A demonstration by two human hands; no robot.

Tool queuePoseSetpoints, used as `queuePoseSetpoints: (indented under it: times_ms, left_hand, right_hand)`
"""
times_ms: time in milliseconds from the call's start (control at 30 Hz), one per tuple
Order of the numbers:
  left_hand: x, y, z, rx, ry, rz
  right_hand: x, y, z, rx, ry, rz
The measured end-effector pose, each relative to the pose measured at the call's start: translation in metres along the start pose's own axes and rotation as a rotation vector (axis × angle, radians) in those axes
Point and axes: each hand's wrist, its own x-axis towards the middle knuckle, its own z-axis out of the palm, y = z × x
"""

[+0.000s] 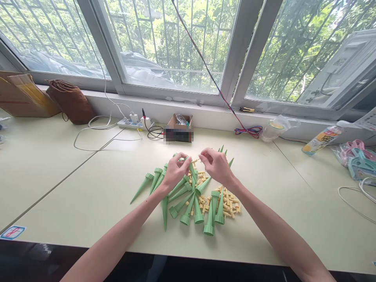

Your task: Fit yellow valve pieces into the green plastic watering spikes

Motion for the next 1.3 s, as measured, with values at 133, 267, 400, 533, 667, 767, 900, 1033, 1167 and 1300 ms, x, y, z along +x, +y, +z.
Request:
queuePoseSetpoints:
  times_ms: [133, 267, 400, 533, 667, 767, 900, 1033, 1167, 1300]
  left_hand:
    - [-0.0004, -0.0008, -0.0001, -0.012, -0.015, 0.006]
    - [-0.0004, 0.0011, 0.0006, -0.030, -0.010, 0.008]
    - [-0.0004, 0.0035, 0.0018, -0.042, -0.001, 0.005]
    - [-0.0002, 0.0036, 0.0026, -0.048, 0.001, 0.012]
    - [-0.0003, 0.0025, 0.0027, -0.074, -0.004, 0.007]
    - [-0.0003, 0.0022, 0.0026, -0.091, -0.015, -0.005]
    - [0.0001, 0.0020, 0.0017, -0.113, -0.041, 0.001]
    - [0.0006, 0.0014, -0.0002, -0.075, -0.073, 0.045]
    - [0.0013, 0.0010, -0.0014, -0.044, -0.086, 0.080]
    - [0.0016, 0.0010, -0.0014, -0.046, -0.089, 0.077]
  right_hand:
    - [-0.0001, 0.0018, 0.0014, 0.006, -0.009, 0.007]
    - [-0.0001, 0.0025, 0.0015, 0.042, -0.053, 0.026]
    - [0.0001, 0.0011, 0.0002, 0.067, -0.090, 0.049]
    - [0.0002, -0.0008, -0.0007, 0.081, -0.118, 0.066]
    - [0.0002, -0.0009, -0.0007, 0.082, -0.136, 0.075]
    - [0.0006, 0.0006, -0.0009, 0.092, -0.142, 0.066]
    - [0.0019, 0.0038, -0.0018, 0.121, -0.168, 0.051]
    - [0.0025, 0.0068, -0.0030, 0.150, -0.207, 0.041]
    - [0.0025, 0.0072, -0.0047, 0.177, -0.236, 0.033]
    - [0.0027, 0.0062, -0.0070, 0.188, -0.253, 0.036]
